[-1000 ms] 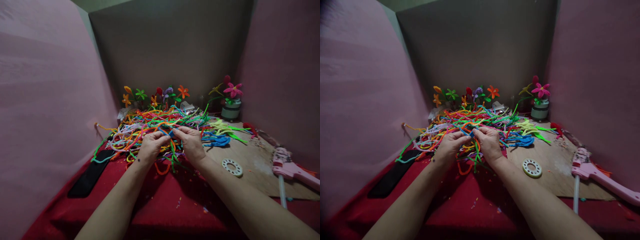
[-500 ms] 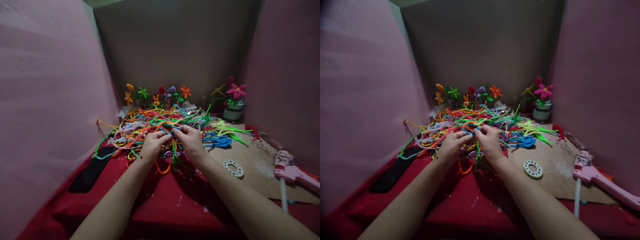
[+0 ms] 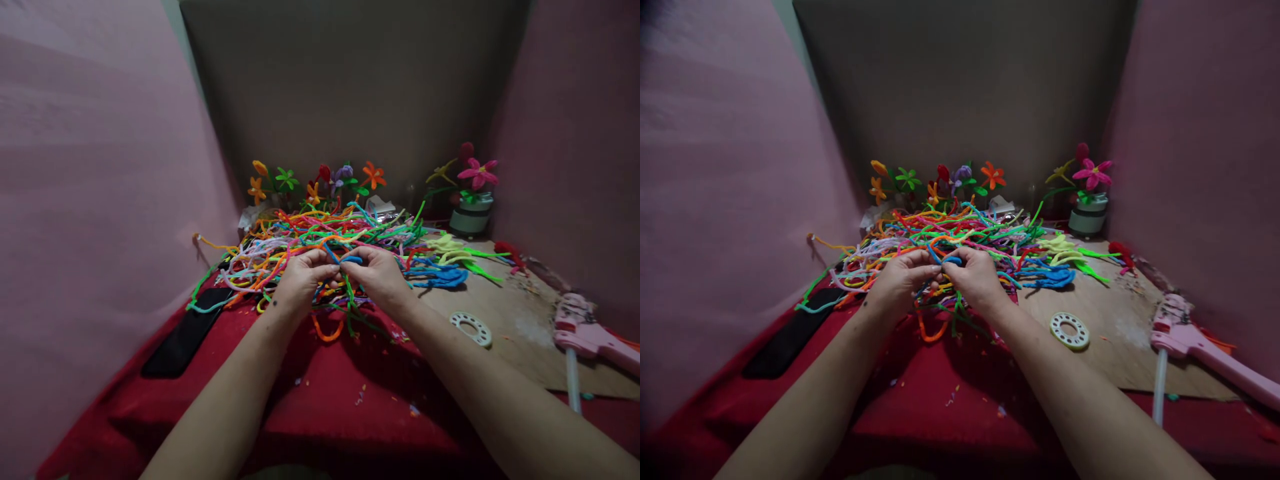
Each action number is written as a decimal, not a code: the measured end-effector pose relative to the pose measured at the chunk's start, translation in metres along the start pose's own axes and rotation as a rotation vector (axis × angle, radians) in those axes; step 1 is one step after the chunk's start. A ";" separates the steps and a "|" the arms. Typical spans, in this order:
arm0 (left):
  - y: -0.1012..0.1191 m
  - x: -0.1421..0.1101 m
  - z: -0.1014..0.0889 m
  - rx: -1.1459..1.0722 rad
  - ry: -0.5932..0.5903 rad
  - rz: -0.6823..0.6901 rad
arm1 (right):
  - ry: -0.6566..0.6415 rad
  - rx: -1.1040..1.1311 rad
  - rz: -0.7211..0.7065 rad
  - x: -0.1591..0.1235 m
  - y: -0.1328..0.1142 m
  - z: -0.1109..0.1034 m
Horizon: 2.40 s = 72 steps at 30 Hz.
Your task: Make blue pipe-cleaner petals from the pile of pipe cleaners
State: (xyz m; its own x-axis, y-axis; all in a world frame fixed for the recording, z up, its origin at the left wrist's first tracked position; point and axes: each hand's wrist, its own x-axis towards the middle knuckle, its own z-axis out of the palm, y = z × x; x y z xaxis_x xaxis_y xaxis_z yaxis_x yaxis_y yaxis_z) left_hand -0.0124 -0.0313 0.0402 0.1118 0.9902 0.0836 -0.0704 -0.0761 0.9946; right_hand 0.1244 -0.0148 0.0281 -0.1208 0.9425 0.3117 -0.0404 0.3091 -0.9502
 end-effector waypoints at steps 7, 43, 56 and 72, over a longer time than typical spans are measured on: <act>-0.003 0.002 0.000 0.043 -0.025 0.090 | -0.052 -0.019 0.056 -0.001 -0.004 -0.003; 0.004 -0.009 -0.002 1.469 0.155 1.019 | -0.143 0.492 0.373 0.003 0.000 -0.004; 0.012 0.003 -0.020 -0.189 -0.366 -0.398 | -0.361 0.290 -0.013 -0.004 -0.010 -0.011; 0.012 -0.014 -0.001 1.036 -0.027 0.375 | -0.187 0.308 0.228 0.004 -0.008 -0.012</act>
State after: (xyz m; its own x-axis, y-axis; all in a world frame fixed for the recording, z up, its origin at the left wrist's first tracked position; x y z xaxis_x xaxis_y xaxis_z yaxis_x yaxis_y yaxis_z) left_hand -0.0154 -0.0462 0.0508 0.2801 0.8817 0.3798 0.7595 -0.4455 0.4741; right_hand 0.1360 -0.0120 0.0374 -0.3379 0.9341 0.1155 -0.2827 0.0163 -0.9591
